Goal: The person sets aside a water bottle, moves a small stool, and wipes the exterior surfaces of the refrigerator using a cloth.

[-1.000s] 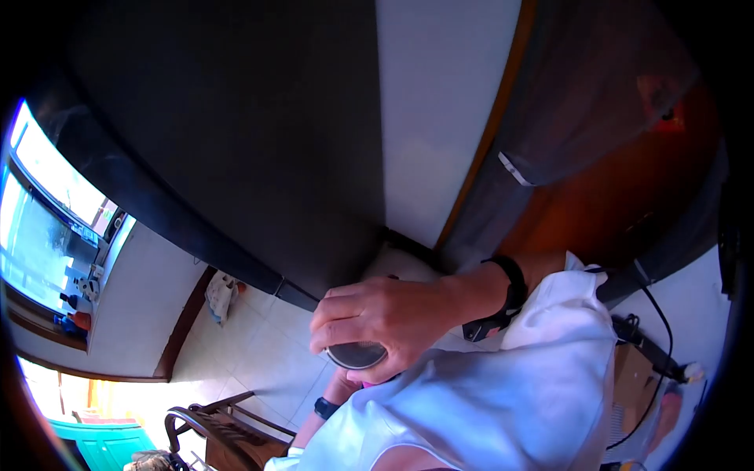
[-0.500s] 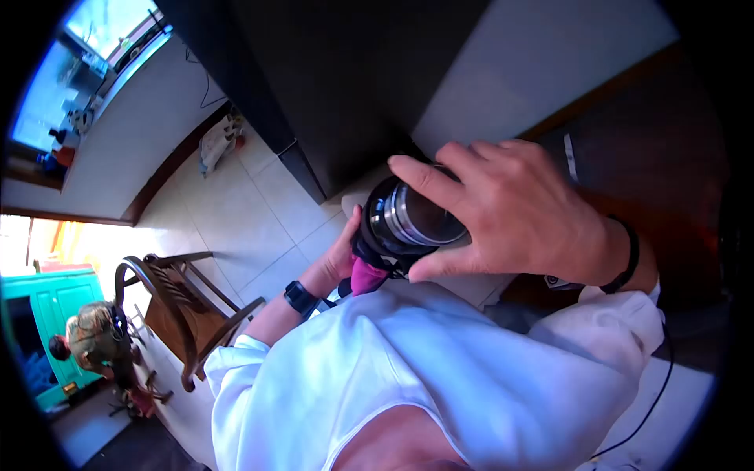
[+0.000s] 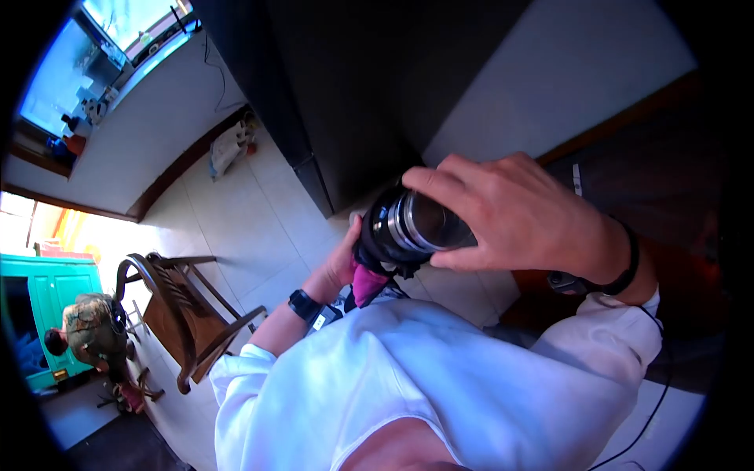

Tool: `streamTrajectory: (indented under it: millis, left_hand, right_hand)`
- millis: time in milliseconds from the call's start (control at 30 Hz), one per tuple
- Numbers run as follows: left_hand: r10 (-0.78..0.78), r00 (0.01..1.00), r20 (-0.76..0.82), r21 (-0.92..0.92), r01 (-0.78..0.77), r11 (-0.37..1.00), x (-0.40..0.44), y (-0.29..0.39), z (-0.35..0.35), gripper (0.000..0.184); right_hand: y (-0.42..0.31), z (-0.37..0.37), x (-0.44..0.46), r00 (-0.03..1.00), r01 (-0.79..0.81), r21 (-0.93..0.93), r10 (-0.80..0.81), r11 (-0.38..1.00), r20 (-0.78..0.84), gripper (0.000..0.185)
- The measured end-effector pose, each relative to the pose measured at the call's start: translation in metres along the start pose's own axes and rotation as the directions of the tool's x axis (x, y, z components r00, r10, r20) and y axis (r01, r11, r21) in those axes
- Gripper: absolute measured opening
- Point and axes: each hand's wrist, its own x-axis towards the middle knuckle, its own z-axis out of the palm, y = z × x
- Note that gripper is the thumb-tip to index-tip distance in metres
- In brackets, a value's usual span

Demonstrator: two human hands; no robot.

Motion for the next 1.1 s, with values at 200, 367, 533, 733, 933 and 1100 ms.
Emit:
streamTrajectory:
  millis: [200,367,533,733,933,1100]
  left_hand:
    - [-0.075,0.996,-0.055,0.051,0.078,0.996,0.005,0.009,-0.016,0.078]
    - [0.066,0.956,-0.286,0.265,0.013,0.964,-0.007,0.005,0.015,0.081]
    - [0.016,0.987,0.159,-0.137,0.006,0.991,0.012,0.010,-0.033,0.083]
    - [0.200,0.977,-0.078,0.302,-0.168,0.938,0.010,0.027,-0.019,0.082]
    - [0.211,0.977,-0.012,0.069,-0.210,0.975,0.015,0.038,-0.017,0.077]
    - [0.286,0.957,-0.052,0.054,-0.284,0.957,0.022,0.029,0.012,0.076]
  right_hand:
    - [0.004,-0.008,-0.006,0.983,0.183,-0.080,-0.184,0.980,-0.012,0.053]
    - [0.018,-0.020,-0.008,0.960,0.244,-0.004,-0.242,0.970,-0.141,0.066]
    - [0.078,0.033,-0.026,0.939,0.278,0.782,0.012,0.559,-0.343,0.086]
    - [0.082,0.188,-0.066,0.856,0.472,0.684,0.474,-0.556,-0.206,0.088]
    - [0.047,0.224,-0.073,0.791,0.611,0.488,0.460,-0.623,-0.403,0.060]
    - [0.038,0.179,-0.061,0.817,0.416,0.896,0.497,-0.158,-0.291,0.087]
